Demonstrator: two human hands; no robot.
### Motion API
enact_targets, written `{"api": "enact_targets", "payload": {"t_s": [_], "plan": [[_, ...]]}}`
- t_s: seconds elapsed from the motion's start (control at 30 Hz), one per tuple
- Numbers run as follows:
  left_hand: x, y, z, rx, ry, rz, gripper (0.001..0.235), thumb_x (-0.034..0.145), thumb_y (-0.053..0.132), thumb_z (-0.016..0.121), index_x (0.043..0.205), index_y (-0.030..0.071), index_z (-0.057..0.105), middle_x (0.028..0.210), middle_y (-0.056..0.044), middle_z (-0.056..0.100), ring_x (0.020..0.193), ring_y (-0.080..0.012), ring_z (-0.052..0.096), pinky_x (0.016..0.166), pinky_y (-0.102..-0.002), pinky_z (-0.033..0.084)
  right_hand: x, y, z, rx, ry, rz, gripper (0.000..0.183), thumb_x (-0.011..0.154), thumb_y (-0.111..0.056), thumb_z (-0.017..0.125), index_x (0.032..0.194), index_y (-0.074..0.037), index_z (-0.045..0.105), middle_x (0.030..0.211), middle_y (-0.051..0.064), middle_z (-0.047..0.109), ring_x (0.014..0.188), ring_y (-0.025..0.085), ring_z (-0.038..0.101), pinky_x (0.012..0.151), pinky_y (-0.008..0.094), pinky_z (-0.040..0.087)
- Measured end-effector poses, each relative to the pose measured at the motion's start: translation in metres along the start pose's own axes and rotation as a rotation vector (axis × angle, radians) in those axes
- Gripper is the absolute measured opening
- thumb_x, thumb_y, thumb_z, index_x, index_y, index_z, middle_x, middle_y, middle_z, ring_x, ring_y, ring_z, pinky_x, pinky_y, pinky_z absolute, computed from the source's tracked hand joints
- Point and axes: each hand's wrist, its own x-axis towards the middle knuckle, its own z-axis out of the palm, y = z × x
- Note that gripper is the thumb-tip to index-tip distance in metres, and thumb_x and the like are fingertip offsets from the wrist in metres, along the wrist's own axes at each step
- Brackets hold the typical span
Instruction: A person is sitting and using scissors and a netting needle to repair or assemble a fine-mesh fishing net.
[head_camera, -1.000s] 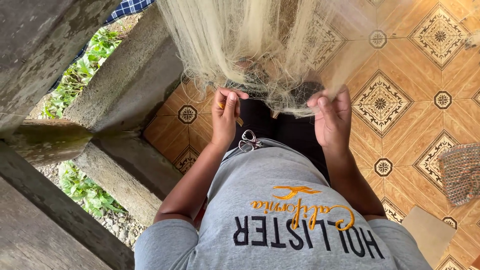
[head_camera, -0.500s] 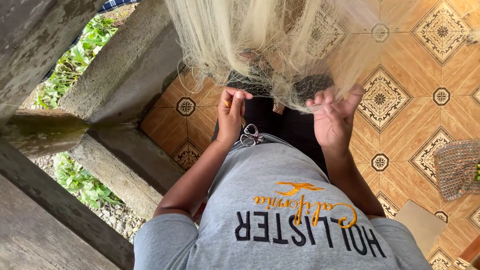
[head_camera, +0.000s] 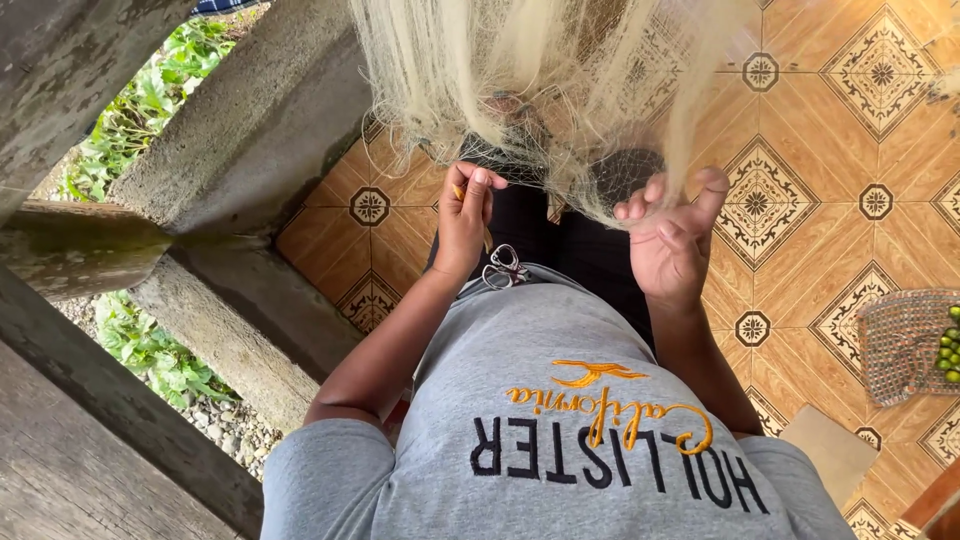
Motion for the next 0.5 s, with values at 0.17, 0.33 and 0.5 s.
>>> {"api": "enact_targets", "payload": {"t_s": [0.17,0.33,0.5], "plan": [[0.003,0.002,0.0,0.009,-0.015,-0.001,0.017,0.11,0.016,0.048,0.095,0.009,0.049,0.085,-0.016,0.07,0.046,-0.0066,0.04,0.038,-0.017,0.032,-0.002,0.0,0.002,0.038,-0.013,0.01,0.026,0.093,-0.006,0.055,0.107,-0.025,0.043,0.117,0.007,0.049,0.105,0.018,0.057,0.098,0.043,0.049],[0.005,-0.004,-0.001,0.011,-0.031,0.02,0.017,0.11,0.015,0.048,0.094,0.01,0.049,0.085,-0.016,0.07,0.045,-0.0065,0.04,0.037,-0.017,0.032,-0.006,0.011,-0.012,0.031,-0.036,0.002,0.025,0.096,0.001,0.054,0.08,-0.018,0.056,0.116,0.007,0.05,0.108,0.016,0.055,0.1,0.038,0.046],[0.005,-0.006,0.001,0.008,-0.059,0.032,0.016,0.11,0.015,0.049,0.094,0.009,0.049,0.084,-0.015,0.07,0.045,-0.0053,0.041,0.037,-0.017,0.033,-0.009,0.014,-0.016,-0.525,-0.055,-0.158,0.03,0.105,0.003,0.055,0.078,-0.007,0.065,0.109,0.011,0.053,0.1,0.015,0.048,0.094,0.036,0.04]]}}
